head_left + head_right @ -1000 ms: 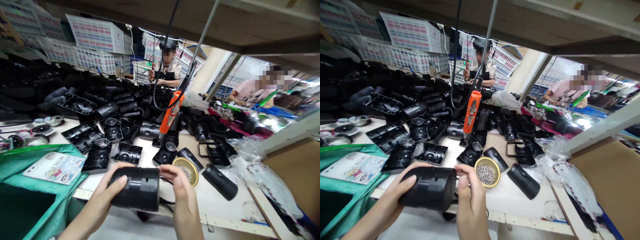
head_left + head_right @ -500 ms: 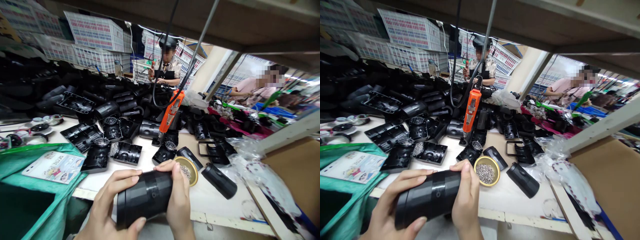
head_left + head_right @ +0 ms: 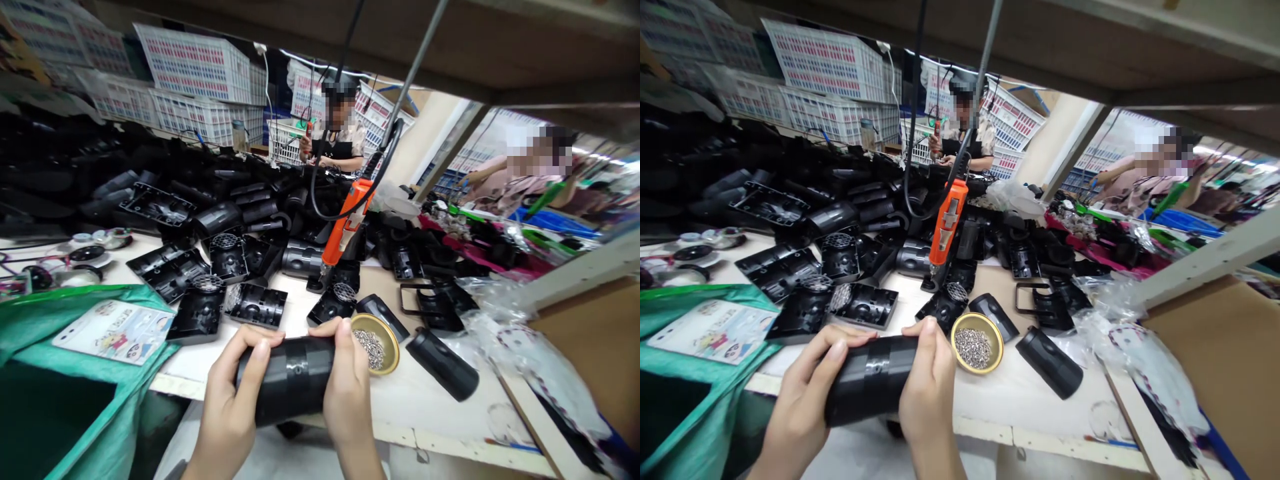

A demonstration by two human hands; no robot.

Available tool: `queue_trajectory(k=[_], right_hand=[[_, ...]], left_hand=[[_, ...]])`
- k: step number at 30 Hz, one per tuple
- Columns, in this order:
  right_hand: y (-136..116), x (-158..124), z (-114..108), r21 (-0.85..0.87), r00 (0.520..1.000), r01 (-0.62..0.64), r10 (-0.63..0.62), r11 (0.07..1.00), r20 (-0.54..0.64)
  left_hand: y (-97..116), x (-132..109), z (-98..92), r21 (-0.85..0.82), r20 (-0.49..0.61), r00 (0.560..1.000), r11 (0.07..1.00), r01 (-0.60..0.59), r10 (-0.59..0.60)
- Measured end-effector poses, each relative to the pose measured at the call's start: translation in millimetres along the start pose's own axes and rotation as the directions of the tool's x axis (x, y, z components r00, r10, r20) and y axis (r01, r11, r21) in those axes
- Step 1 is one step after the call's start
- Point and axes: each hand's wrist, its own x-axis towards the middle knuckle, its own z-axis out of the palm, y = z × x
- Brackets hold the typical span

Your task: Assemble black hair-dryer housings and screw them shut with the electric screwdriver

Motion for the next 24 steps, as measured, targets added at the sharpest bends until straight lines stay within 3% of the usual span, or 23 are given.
queue_trajectory(k=[2, 4, 7, 10, 12, 13, 15, 16, 17, 18, 20, 22, 24], right_hand=[[5.0, 5.8, -0.7, -0.097, 0.997, -0.068, 0.071, 0.993, 0.032], [7.9, 12.0, -4.9, -0.183, 0.991, -0.072, 0.091, 0.980, 0.100], [5.6, 18.3, -18.0, -0.220, 0.952, 0.178, -0.112, 0.959, 0.285], [1.2, 20.0, -32.9, -0.259, 0.764, 0.537, -0.334, 0.803, 0.552], [2.0, 20.5, -39.3, -0.291, 0.684, 0.636, -0.347, 0.715, 0.642], [3.8, 21.2, -41.0, -0.297, 0.684, 0.634, -0.339, 0.714, 0.647], [9.3, 23.4, -42.0, -0.281, 0.745, 0.548, -0.307, 0.788, 0.592], [12.2, 24.8, -41.6, -0.258, 0.792, 0.467, -0.271, 0.846, 0.546], [14.8, 26.2, -41.0, -0.221, 0.837, 0.366, -0.216, 0.904, 0.502], [17.0, 27.5, -40.5, -0.176, 0.873, 0.255, -0.148, 0.951, 0.465], [19.7, 28.8, -39.6, -0.087, 0.895, 0.077, -0.030, 0.993, 0.445], [21.5, 28.2, -39.2, -0.052, 0.886, 0.036, -0.008, 0.998, 0.464], [23.6, 26.3, -38.4, -0.104, 0.883, 0.123, -0.061, 0.987, 0.465]], left_hand=[[-0.7, 17.3, 1.2, -0.029, 0.100, 0.983, 0.988, 0.155, -0.151], [-4.4, 39.5, 1.6, -0.110, 0.201, 0.902, 0.907, 0.407, -0.381], [-12.1, 69.8, 1.3, -0.175, 0.261, 0.773, 0.759, 0.627, -0.579], [-14.0, 86.7, -4.8, -0.184, 0.339, 0.633, 0.611, 0.770, -0.696], [-9.6, 90.5, -13.0, -0.165, 0.401, 0.545, 0.527, 0.833, -0.736], [-6.1, 90.5, -17.6, -0.149, 0.430, 0.507, 0.496, 0.856, -0.747], [2.0, 87.2, -25.3, -0.123, 0.490, 0.468, 0.474, 0.872, -0.735], [5.9, 83.9, -27.7, -0.109, 0.521, 0.472, 0.493, 0.863, -0.711], [9.2, 79.7, -28.8, -0.102, 0.546, 0.502, 0.542, 0.834, -0.671], [11.9, 74.6, -28.5, -0.106, 0.556, 0.560, 0.616, 0.781, -0.615], [15.4, 63.5, -24.8, -0.136, 0.515, 0.712, 0.774, 0.618, -0.478], [17.2, 53.6, -19.3, -0.165, 0.437, 0.820, 0.863, 0.477, -0.370], [18.3, 47.4, -15.1, -0.169, 0.398, 0.847, 0.879, 0.446, -0.354]])
